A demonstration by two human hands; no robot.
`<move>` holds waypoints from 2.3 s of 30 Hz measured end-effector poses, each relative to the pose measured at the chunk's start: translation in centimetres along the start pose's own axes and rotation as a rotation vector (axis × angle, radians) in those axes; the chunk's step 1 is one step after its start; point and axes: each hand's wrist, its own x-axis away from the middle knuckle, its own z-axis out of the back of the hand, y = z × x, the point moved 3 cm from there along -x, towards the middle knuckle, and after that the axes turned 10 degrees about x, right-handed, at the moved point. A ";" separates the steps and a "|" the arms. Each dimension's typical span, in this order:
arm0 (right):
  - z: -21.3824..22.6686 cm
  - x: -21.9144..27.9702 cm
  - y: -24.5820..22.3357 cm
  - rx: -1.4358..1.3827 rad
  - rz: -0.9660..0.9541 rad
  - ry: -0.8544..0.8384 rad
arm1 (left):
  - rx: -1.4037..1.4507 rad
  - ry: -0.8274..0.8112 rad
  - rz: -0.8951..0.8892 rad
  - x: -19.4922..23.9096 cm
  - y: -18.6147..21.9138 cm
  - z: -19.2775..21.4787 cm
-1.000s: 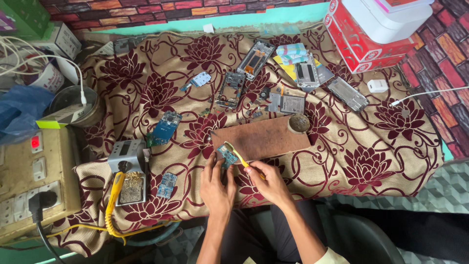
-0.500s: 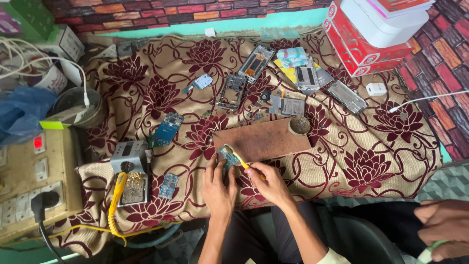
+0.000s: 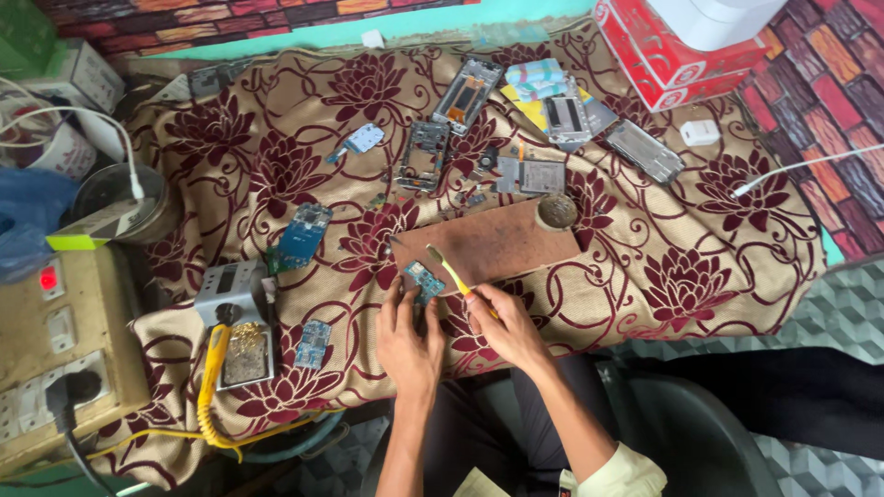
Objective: The person uses a toothbrush to scrub a small blue circuit board held in the left hand. The person repeatedly brushes the surface of the board over a wooden block on a cluttered table.
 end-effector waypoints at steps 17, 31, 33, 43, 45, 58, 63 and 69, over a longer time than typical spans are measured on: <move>41.0 19.6 11.3 0.585 -0.579 1.315 | -0.119 0.017 -0.221 0.8 -1.7 -0.9; 48.5 16.1 14.4 0.524 -0.586 1.202 | 0.042 0.102 -0.354 1.5 -9.8 -3.9; 46.0 10.3 12.4 0.533 -0.459 1.073 | -0.022 0.044 -0.290 1.8 -8.1 -2.8; 30.5 -5.7 0.2 0.552 -0.070 0.438 | -0.108 -0.068 -0.200 0.6 -3.3 -0.8; 29.0 -7.9 -0.5 0.584 -0.050 0.401 | -0.124 -0.043 -0.155 1.0 -3.5 -1.0; 42.2 4.4 12.9 0.598 -0.354 0.686 | -0.072 -0.082 -0.144 1.3 -4.7 -0.8; 48.1 18.8 20.6 0.587 -0.663 0.860 | -0.059 -0.089 -0.149 1.3 -3.3 -1.2; 47.4 26.1 25.4 0.546 -0.868 0.900 | -0.112 -0.039 -0.116 1.9 -3.4 -0.9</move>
